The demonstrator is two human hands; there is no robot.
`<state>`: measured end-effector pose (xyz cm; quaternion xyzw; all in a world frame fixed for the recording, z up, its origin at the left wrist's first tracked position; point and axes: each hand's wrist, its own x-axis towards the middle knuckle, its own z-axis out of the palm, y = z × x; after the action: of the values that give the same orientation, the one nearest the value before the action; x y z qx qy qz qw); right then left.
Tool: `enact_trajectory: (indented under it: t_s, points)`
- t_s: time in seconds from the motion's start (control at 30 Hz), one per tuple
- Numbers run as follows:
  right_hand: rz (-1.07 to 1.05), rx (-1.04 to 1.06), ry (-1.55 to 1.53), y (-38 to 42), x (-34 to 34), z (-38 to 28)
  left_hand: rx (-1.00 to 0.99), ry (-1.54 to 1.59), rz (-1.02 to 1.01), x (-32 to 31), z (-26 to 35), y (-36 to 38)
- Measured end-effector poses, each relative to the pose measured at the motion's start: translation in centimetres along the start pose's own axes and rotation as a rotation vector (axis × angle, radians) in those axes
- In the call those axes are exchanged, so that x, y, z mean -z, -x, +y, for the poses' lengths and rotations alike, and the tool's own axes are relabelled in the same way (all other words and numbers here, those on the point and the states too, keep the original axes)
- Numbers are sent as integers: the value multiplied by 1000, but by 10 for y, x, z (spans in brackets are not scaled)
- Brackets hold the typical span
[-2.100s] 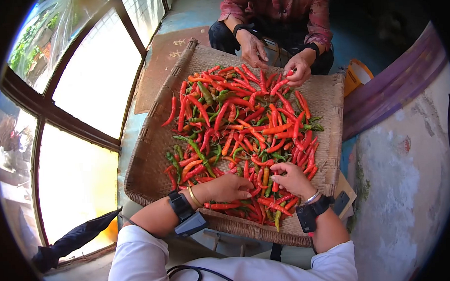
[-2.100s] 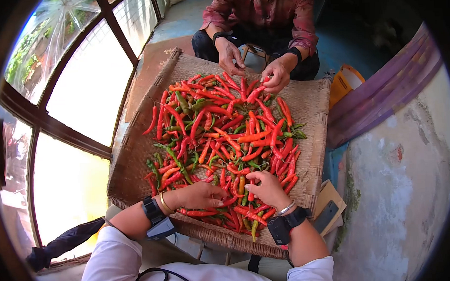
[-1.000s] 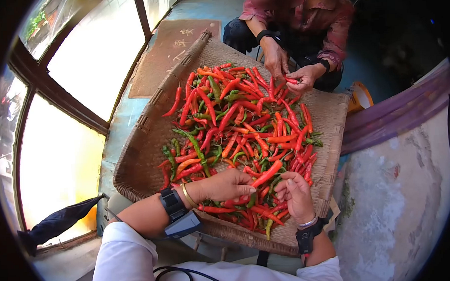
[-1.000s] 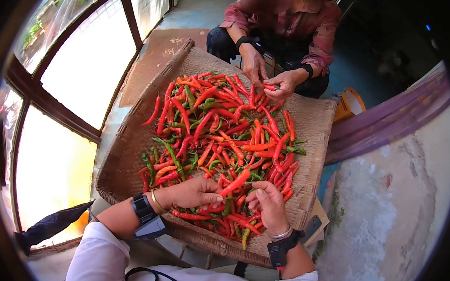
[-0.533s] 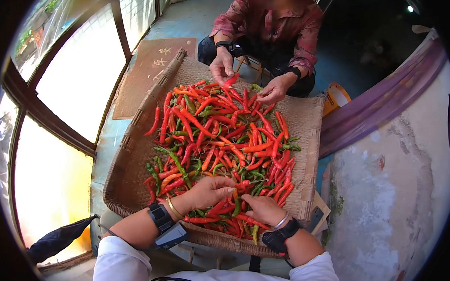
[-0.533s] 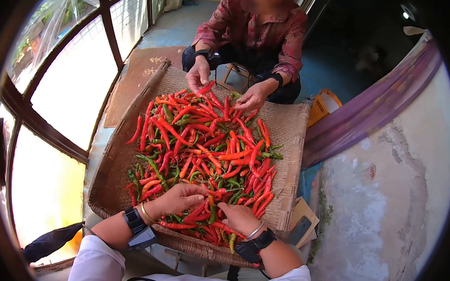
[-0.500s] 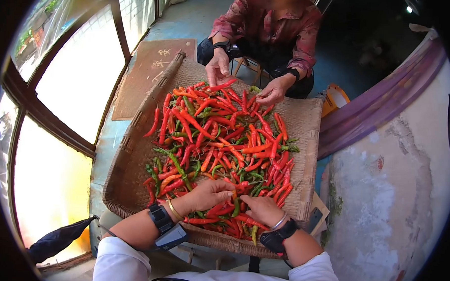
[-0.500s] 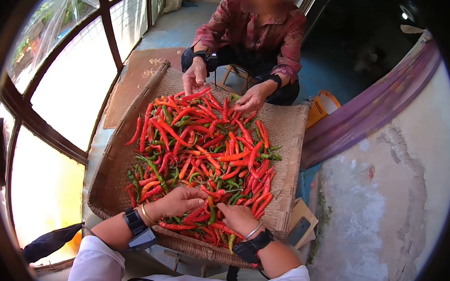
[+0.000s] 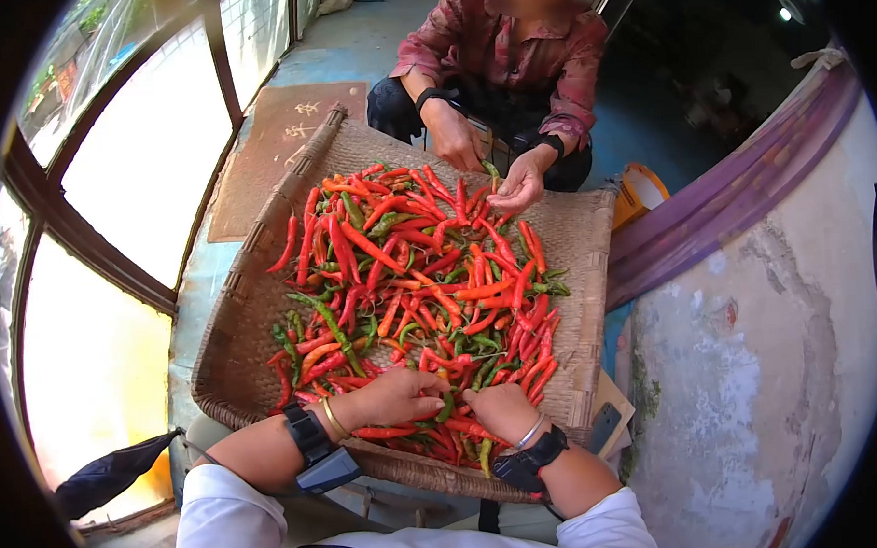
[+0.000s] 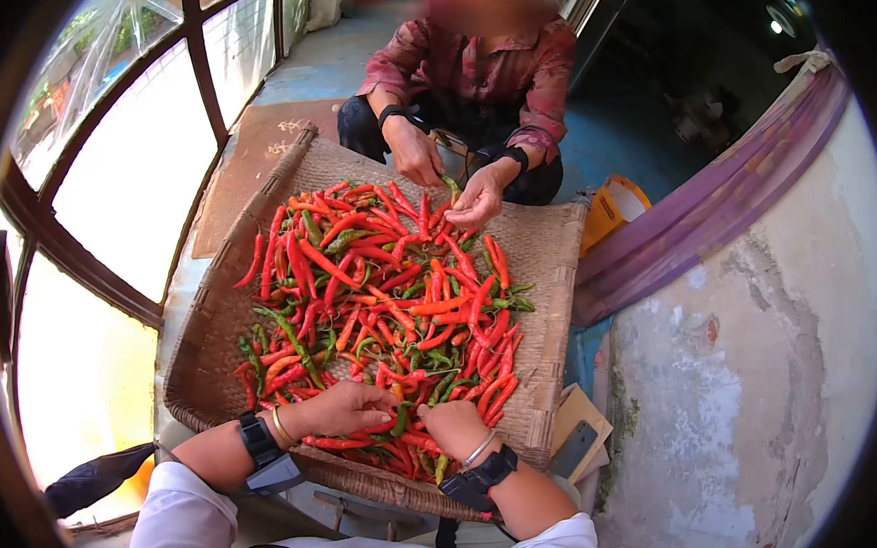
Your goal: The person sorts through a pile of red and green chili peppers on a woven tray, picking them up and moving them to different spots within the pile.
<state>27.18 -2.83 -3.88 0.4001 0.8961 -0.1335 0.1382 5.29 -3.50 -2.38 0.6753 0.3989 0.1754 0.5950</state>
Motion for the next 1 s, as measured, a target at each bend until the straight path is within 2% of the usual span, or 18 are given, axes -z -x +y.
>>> enact_trajectory:
  t_s: [0.17, 0.23, 0.3, 0.4, 0.43, 0.5, 0.53, 0.57, 0.6, 0.63, 0.7, 0.77, 0.83, 0.93, 1.0]
  points:
    - [55, 38, -9, 2, 19, -2, 5, -16, -16, 0, -6, -1]
    - [70, 108, -142, 7, 30, -1, -2, -11, -26, -2, -10, -1]
    - [69, 70, -198, 7, 29, 0, -54, 12, 43, -4, -12, -1]
    - [137, 208, -605, 6, 30, 1, -105, -33, 6, -3, -7, 1]
    - [141, 203, -608, 7, 33, -3, -105, -36, 0, -4, -6, 1]
    - [139, 161, -746, 8, 39, -12, -252, -87, -34, -5, -3, 0]
    - [204, 179, -742, 8, 37, -15, -251, -89, -39, -4, 1, 1]
    - [207, 175, -745, 8, 38, -19, -129, -113, -110, -1, 8, 2]
    - [102, 82, -944, 9, 40, -23, -7, -137, -180, 0, 12, 3]
    - [-6, -12, -1139, 10, 41, -24, -8, -139, -185, -1, 12, 3]
    - [3, -34, -1199, 10, 39, -21, 148, 255, -123, -3, 9, 5]
    - [14, -54, -1259, 9, 37, -17, 141, 345, -83, -5, 6, 4]
    - [-78, -89, -1430, 9, 36, -14, 133, 436, -43, -3, 5, 4]
    - [-114, -115, -1333, 9, 39, -17, 119, 455, -41, 5, 8, 5]
    - [-125, -103, -1324, 9, 37, -15, 123, 593, 95, 18, 17, 6]
